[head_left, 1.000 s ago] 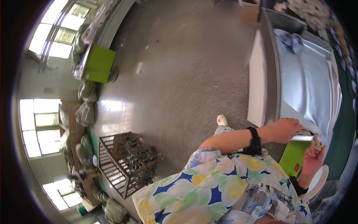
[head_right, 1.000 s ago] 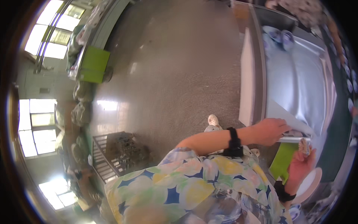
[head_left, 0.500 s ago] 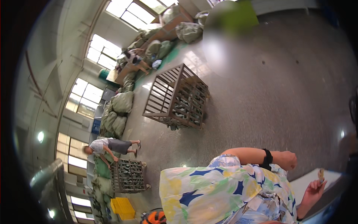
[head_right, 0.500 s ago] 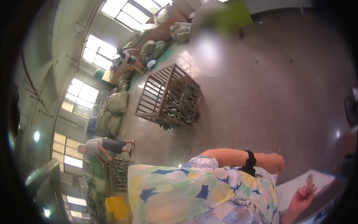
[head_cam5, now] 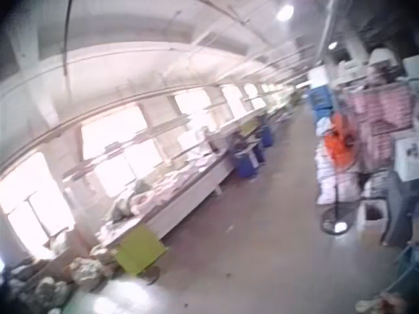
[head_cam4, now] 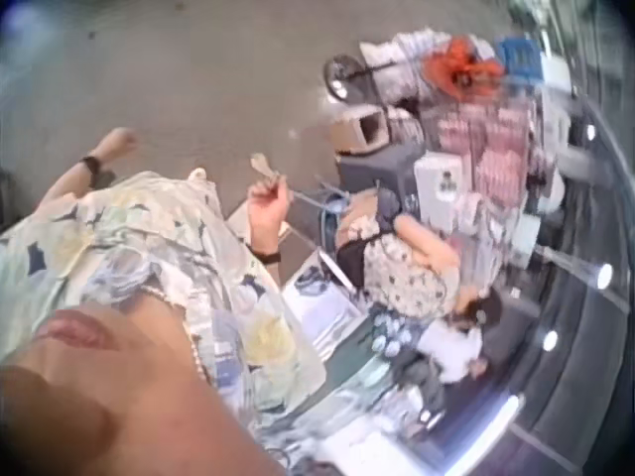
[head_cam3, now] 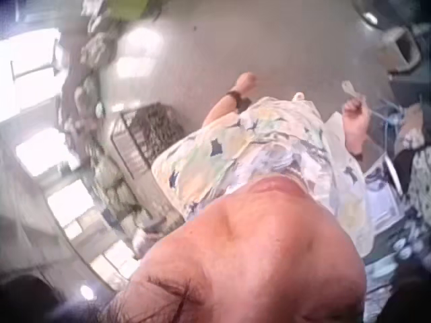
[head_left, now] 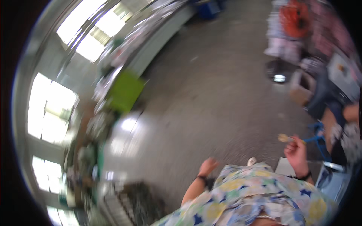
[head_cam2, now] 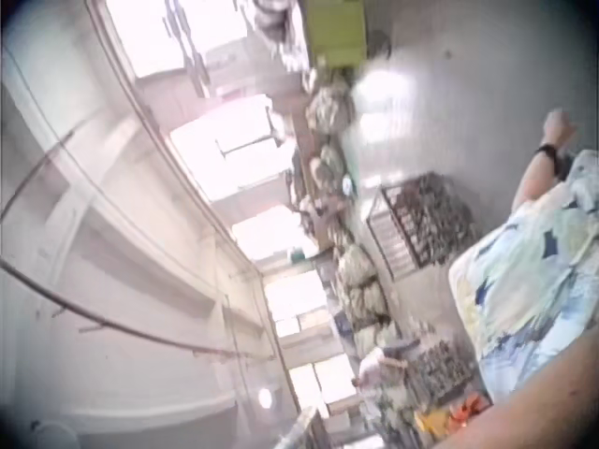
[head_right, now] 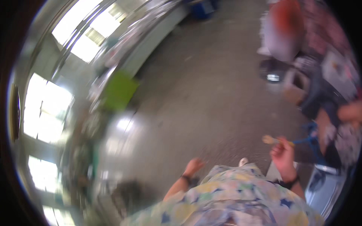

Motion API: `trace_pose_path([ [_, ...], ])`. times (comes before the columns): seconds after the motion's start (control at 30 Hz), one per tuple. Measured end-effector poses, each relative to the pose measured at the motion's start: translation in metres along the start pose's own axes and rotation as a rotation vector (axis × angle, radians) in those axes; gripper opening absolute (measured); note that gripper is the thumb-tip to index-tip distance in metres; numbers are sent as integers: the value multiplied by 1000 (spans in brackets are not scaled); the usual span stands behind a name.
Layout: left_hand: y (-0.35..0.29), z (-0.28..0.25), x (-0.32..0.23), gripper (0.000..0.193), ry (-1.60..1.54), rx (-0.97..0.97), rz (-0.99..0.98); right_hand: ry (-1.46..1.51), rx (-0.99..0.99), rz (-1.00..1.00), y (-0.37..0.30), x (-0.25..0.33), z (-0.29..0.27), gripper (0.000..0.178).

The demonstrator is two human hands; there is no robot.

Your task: Applying adhesive to shoe components using a brush on a manufacturing assembly line.

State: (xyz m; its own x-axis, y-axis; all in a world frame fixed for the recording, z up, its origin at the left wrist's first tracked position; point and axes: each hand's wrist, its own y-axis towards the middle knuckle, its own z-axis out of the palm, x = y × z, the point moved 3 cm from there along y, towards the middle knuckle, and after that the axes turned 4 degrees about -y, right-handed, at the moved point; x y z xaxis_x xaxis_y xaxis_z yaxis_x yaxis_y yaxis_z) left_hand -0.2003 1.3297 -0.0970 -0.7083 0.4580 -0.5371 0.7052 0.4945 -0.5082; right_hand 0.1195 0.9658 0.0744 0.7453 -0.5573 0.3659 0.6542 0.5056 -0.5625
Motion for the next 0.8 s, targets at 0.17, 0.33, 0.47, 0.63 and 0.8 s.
trace_pose_path([
  [0.17, 67, 12, 130, 7, 605, 256, -283, -86, -6, 65, 138, 53, 157, 15],
  [0.33, 327, -130, 93, 15, 670, 220, -237, -23, 100, 34, 309, 78, 272, 17],
  [0.47, 531, -244, 1, 24, 719, 230, -152, 220, -96, 1, 404, 107, 301, 18],
  [0.63, 782, -356, -152, 34, 796, 276, -42, 150, -132, -211, 508, 198, 366, 17],
  [0.8, 1002, -459, -363, 13, 668, -317, 491, 164, -261, -299, 683, 282, 396, 15],
])
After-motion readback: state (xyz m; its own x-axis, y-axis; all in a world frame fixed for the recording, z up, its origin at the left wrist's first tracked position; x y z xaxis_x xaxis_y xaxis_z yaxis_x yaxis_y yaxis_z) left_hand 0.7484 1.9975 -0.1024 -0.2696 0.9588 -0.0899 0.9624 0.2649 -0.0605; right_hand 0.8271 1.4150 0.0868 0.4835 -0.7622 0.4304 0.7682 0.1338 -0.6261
